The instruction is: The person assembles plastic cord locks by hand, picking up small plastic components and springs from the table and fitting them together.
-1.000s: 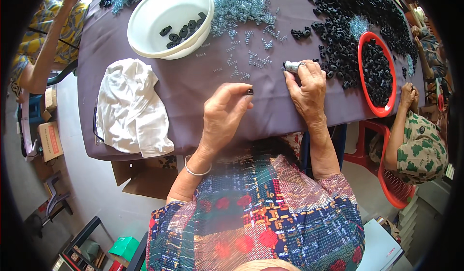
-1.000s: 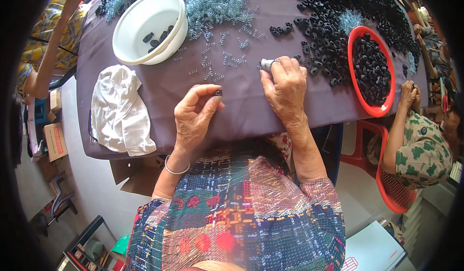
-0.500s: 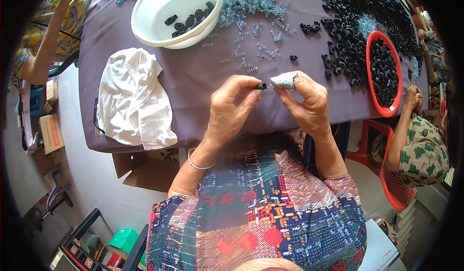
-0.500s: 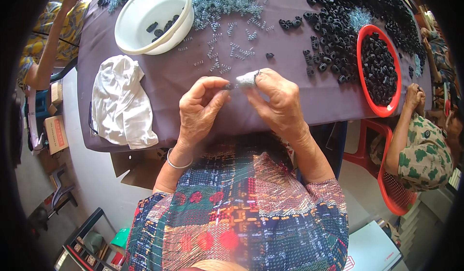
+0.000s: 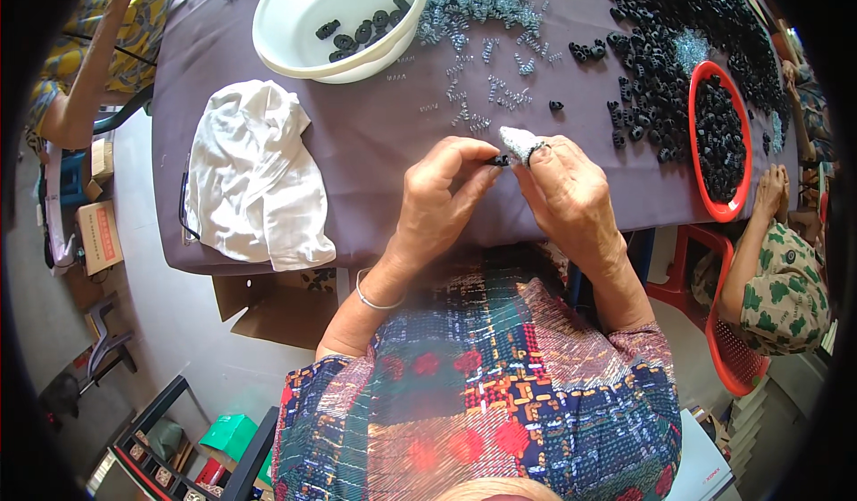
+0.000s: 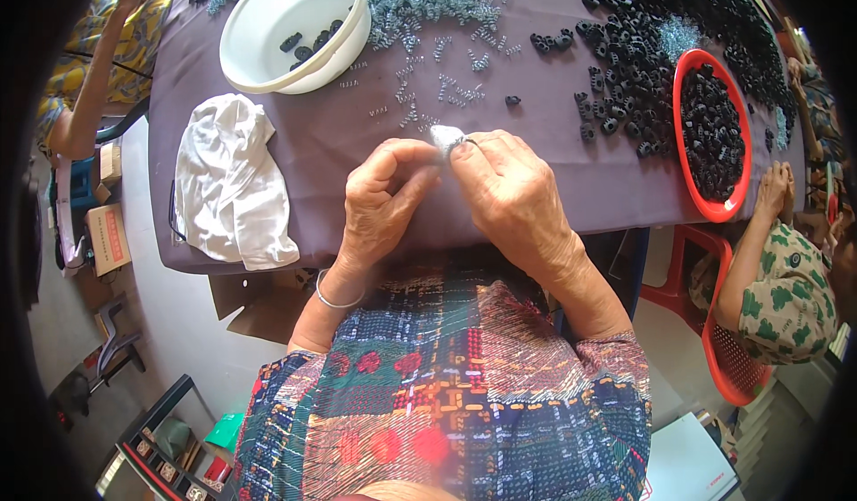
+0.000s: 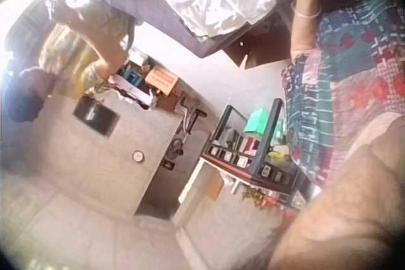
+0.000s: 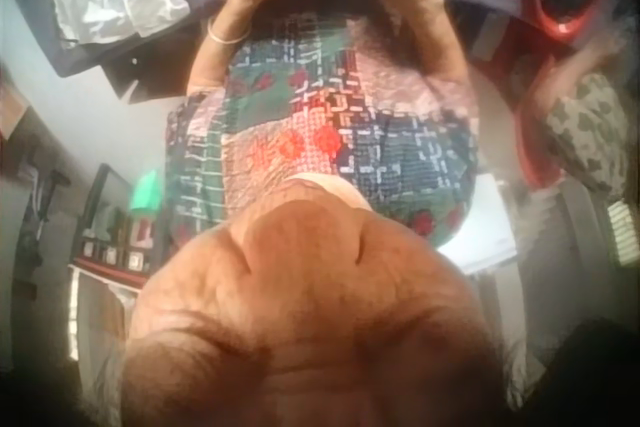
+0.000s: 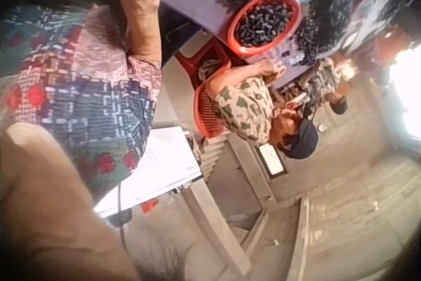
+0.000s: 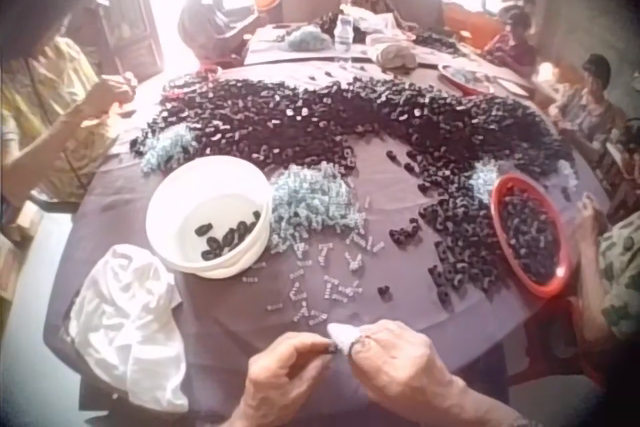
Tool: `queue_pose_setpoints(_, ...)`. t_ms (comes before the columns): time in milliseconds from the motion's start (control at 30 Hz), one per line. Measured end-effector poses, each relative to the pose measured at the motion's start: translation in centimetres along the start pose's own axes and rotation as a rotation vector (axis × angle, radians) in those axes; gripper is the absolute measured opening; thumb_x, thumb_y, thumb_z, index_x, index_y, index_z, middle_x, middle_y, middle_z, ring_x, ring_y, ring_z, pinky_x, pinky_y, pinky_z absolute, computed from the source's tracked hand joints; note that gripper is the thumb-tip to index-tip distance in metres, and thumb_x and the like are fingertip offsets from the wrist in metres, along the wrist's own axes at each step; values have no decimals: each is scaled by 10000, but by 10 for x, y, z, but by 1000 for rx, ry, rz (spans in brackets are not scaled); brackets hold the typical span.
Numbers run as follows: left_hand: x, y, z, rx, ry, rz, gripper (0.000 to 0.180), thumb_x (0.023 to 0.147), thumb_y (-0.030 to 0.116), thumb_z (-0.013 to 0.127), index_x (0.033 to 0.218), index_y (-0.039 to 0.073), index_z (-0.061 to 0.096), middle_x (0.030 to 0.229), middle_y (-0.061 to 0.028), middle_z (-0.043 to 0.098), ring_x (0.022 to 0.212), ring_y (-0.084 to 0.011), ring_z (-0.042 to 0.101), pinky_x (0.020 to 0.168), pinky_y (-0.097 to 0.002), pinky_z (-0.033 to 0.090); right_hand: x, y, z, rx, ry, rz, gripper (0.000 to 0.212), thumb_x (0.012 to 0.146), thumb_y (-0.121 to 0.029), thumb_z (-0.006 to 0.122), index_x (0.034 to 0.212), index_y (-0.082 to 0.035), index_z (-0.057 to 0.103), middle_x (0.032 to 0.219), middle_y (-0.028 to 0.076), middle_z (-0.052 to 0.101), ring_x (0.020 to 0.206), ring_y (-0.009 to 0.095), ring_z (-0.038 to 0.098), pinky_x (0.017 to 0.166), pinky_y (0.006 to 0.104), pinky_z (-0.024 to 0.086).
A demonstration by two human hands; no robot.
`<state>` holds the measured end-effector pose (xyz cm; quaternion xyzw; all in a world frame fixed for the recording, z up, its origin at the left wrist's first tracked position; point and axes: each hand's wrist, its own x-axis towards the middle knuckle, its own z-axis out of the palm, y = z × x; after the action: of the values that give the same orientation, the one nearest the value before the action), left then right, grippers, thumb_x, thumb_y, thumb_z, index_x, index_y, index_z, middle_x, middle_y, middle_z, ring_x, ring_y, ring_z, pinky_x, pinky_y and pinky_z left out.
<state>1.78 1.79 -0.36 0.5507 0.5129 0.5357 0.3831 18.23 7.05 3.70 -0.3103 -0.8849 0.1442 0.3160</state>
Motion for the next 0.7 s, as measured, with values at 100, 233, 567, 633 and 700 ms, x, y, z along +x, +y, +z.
queue_pose_setpoints(100, 1, -2, 0, 12, 26, 20, 203, 799, -62, 683, 987, -15, 625, 923, -108, 641, 798, -173, 661, 703, -275, 535, 1, -2, 0, -19, -23, -36, 195, 710, 68, 623, 899, 39, 588, 847, 162, 623, 806, 329, 632, 709, 393, 529)
queue_pose_setpoints(233, 1, 2, 1, -88, 10, -42, 179, 824, -53, 667, 994, -25, 619, 919, -96, 642, 777, -159, 662, 691, -261, 536, -1, -5, -1, 24, -39, -8, 194, 709, 75, 619, 899, 51, 588, 850, 171, 625, 798, 325, 632, 700, 388, 528)
queue_pose_setpoints(567, -2, 10, -2, -405, 63, -224, 152, 898, -6, 609, 1049, -25, 604, 882, -58, 665, 764, -111, 648, 699, -233, 527, -19, -9, 25, 204, 264, -7, 307, 672, 69, 698, 974, 32, 659, 1066, 198, 622, 929, 321, 634, 760, 385, 547)
queue_pose_setpoints(633, -4, 11, -4, -332, -6, -277, 147, 897, -1, 612, 1042, -20, 604, 866, -51, 660, 751, -101, 643, 687, -227, 518, -19, 5, 14, 106, 253, 66, 317, 627, 65, 697, 938, 15, 671, 1038, 185, 624, 898, 305, 631, 733, 368, 544)
queue_pose_setpoints(700, -6, 9, -6, -336, -48, -296, 158, 907, 15, 613, 1059, -24, 596, 906, -51, 649, 755, -101, 625, 704, -224, 506, -14, 20, 9, -25, 381, 198, 273, 700, 83, 684, 968, 35, 666, 956, 173, 631, 826, 292, 628, 694, 356, 530)
